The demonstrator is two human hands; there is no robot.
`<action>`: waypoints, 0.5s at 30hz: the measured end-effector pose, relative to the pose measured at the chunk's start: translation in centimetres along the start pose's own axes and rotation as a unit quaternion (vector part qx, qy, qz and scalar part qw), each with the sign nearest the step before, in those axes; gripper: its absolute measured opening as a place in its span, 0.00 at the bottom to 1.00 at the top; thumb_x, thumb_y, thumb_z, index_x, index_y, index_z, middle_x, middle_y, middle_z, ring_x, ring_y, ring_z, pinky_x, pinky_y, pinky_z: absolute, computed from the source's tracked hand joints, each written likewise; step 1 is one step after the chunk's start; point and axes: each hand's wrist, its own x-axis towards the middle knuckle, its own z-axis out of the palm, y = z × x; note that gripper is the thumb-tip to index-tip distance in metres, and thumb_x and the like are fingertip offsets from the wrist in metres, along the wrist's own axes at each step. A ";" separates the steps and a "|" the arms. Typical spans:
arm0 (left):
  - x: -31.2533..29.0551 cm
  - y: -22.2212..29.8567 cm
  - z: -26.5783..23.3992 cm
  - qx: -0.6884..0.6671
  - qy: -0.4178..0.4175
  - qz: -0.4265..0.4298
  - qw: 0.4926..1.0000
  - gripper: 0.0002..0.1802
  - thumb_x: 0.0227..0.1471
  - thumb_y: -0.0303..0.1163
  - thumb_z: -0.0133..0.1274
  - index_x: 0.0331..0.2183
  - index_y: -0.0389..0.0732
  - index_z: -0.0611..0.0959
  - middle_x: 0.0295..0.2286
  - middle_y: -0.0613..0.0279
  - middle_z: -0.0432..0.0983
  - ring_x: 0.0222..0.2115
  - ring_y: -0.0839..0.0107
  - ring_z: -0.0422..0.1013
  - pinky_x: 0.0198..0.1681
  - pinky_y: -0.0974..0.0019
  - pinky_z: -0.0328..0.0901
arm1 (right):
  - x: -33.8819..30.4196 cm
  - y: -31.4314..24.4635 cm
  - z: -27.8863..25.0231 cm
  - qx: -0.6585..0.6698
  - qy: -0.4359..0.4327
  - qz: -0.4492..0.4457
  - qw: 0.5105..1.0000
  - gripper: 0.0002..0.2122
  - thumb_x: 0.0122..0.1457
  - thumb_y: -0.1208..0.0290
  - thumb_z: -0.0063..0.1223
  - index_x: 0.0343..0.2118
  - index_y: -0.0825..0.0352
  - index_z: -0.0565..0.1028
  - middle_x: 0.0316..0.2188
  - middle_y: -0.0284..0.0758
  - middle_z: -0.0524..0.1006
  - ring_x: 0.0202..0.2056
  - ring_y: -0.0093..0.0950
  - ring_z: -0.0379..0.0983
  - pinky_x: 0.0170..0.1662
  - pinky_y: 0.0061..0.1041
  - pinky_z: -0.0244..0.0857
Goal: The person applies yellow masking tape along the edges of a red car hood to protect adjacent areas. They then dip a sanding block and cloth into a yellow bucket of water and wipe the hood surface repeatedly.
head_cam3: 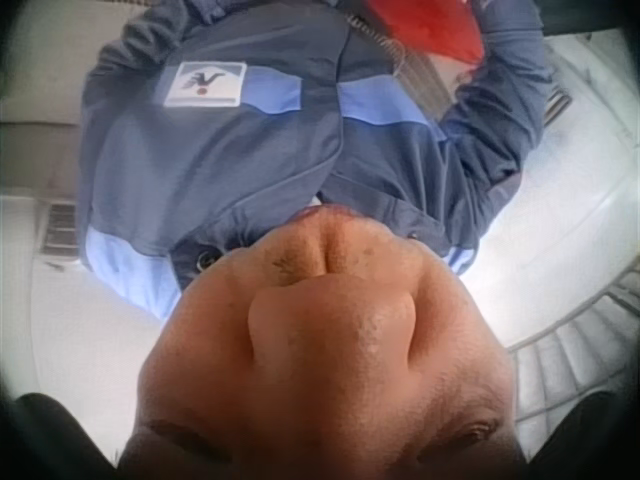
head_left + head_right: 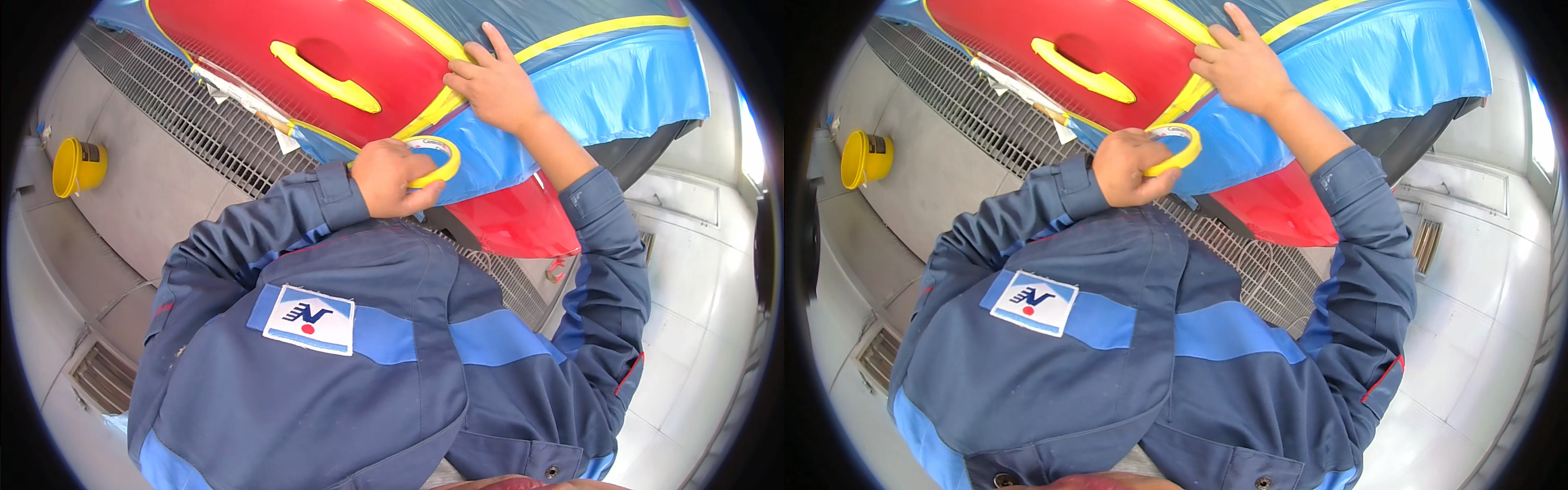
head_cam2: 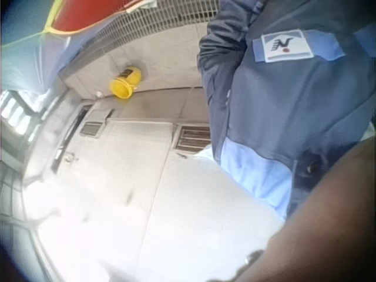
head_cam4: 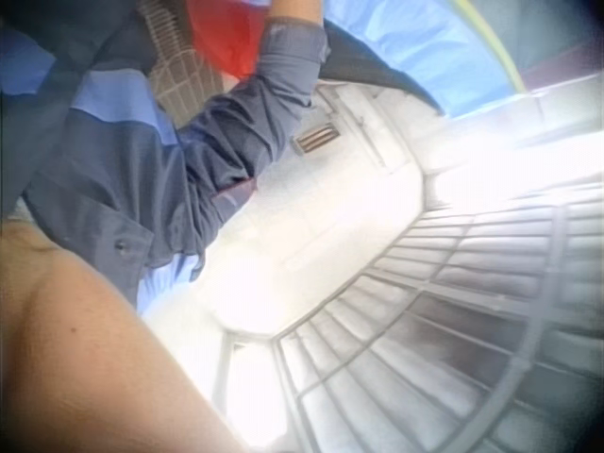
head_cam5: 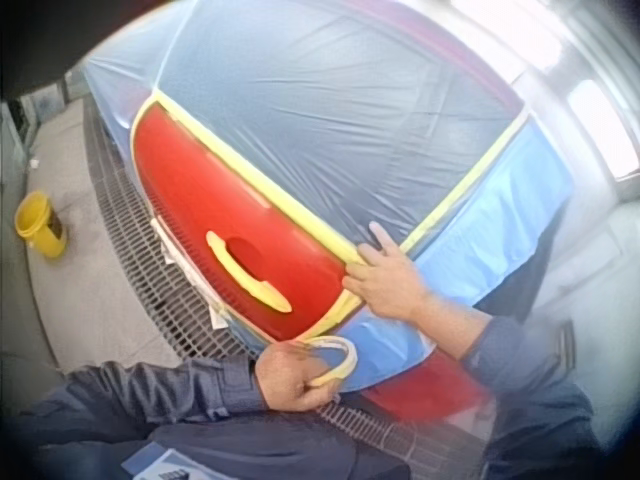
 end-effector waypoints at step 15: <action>-1.8 -2.0 -6.1 -0.049 -0.099 -0.132 0.985 0.10 0.51 0.35 0.61 0.26 0.39 0.82 0.19 0.46 0.74 0.21 0.46 0.73 0.25 0.51 0.67 | -3.2 -5.0 1.2 0.021 -0.007 0.170 0.985 0.30 0.60 0.50 0.49 0.60 0.65 0.70 0.65 0.36 0.65 0.70 0.33 0.48 0.70 0.51 0.38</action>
